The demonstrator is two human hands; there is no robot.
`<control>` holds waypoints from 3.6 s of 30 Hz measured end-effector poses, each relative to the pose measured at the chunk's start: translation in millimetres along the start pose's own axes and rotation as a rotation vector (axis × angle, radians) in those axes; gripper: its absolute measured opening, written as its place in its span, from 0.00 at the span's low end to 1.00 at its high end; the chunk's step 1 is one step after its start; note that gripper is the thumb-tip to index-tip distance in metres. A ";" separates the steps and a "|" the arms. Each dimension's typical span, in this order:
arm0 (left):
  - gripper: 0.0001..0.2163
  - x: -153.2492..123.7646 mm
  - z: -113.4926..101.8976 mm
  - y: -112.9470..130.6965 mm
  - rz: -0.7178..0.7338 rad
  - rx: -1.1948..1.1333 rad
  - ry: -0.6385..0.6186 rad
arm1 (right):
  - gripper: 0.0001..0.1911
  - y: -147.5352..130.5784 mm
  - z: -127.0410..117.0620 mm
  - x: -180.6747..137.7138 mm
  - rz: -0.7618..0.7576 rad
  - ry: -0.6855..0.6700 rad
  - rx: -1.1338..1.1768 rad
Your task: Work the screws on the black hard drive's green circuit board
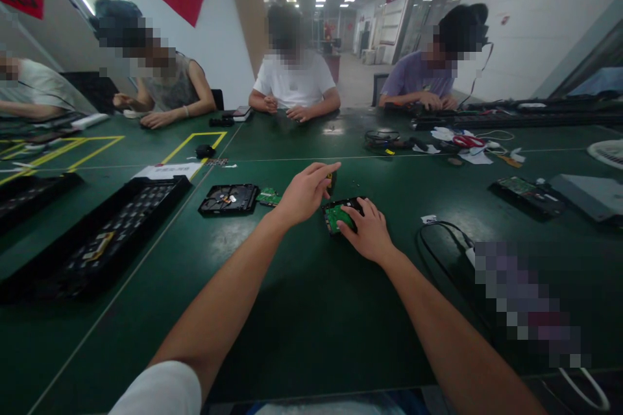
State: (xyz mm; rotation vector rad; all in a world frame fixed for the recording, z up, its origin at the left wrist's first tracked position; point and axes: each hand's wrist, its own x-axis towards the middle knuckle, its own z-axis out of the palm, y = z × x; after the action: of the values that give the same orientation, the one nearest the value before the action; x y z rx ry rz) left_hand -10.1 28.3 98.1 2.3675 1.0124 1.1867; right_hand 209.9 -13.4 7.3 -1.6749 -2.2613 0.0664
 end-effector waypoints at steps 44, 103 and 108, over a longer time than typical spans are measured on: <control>0.14 1.3 2.5 -0.9 -0.185 0.090 0.211 | 0.29 0.6 -1.1 -0.2 0.004 -0.021 0.032; 0.21 3.4 -3.2 2.6 -0.427 -0.318 0.050 | 0.28 1.6 0.8 -0.7 -0.006 0.010 0.026; 0.18 2.3 14.4 2.4 -0.443 -0.784 -0.041 | 0.28 0.9 0.7 -0.1 -0.001 0.007 0.016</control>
State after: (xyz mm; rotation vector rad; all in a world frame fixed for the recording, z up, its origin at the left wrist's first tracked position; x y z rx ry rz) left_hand 3.3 28.8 91.9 1.4650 0.7934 1.0841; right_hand 210.6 -13.2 6.4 -1.6632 -2.2503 0.0783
